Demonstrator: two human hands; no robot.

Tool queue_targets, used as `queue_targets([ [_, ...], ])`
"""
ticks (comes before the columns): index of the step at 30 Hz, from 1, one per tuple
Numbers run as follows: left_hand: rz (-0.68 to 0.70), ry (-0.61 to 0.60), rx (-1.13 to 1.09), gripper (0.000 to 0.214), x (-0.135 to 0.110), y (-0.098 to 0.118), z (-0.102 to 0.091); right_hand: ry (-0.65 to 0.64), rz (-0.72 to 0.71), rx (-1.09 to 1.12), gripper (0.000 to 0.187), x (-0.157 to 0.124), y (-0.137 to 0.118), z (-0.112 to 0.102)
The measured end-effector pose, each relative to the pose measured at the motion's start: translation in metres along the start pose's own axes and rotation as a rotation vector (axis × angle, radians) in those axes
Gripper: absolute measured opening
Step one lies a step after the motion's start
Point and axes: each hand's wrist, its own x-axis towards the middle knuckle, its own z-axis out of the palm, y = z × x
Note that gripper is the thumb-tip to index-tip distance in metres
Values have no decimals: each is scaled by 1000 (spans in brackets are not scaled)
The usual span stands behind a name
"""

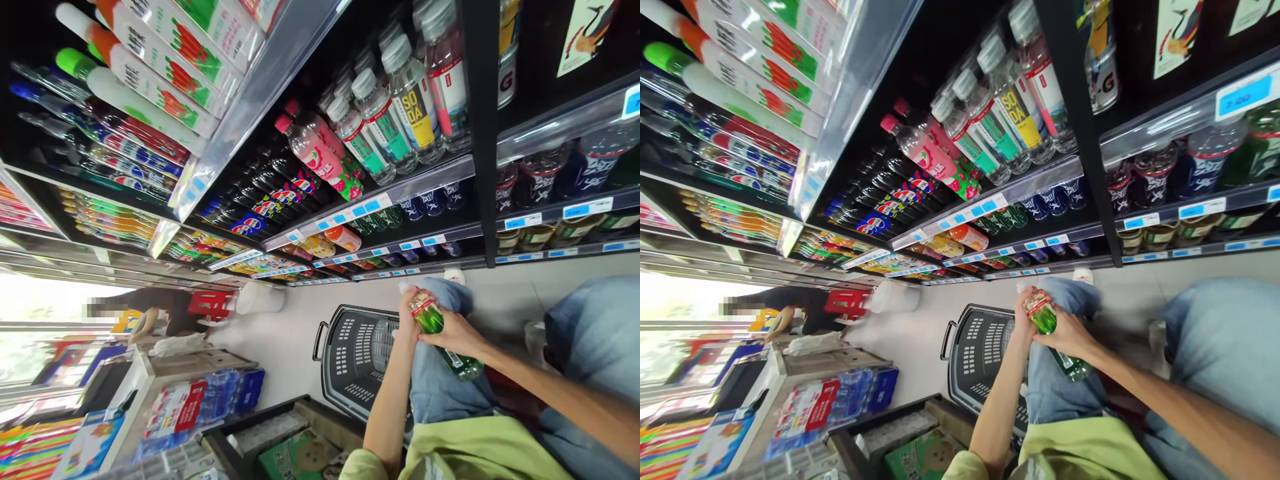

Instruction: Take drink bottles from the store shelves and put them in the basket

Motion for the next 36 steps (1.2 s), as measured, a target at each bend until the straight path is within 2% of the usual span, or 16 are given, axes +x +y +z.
queue_targets([
  [4,-27,-33,-38,33,-3,-2,7,-6,51,-127,66,-1,0,-4],
  [8,-23,-55,-10,34,-6,-2,11,-25,17,-45,53,1,4,-14],
  [11,-20,-84,19,36,-6,1,11,-61,-22,110,40,1,7,-20],
  [13,-28,-108,29,39,-7,4,9,-118,2,249,35,-2,6,-21],
  [19,9,-134,-31,40,-10,5,-4,-423,288,803,32,-20,1,-8],
  [22,16,-100,-32,39,-9,2,-7,-476,333,876,31,-19,4,-9],
  [25,11,-80,-55,40,-7,2,-4,-474,262,668,36,-9,6,-18],
  [28,7,-73,-62,43,-5,2,0,-294,17,234,38,1,9,-28],
  [30,18,-65,-48,45,-4,2,3,-170,-64,16,38,4,9,-29],
  [33,32,-44,-27,46,-3,3,6,-123,-24,-102,33,3,8,-25],
  [36,18,-20,-20,47,-3,2,7,-92,2,-181,35,-2,5,-19],
])
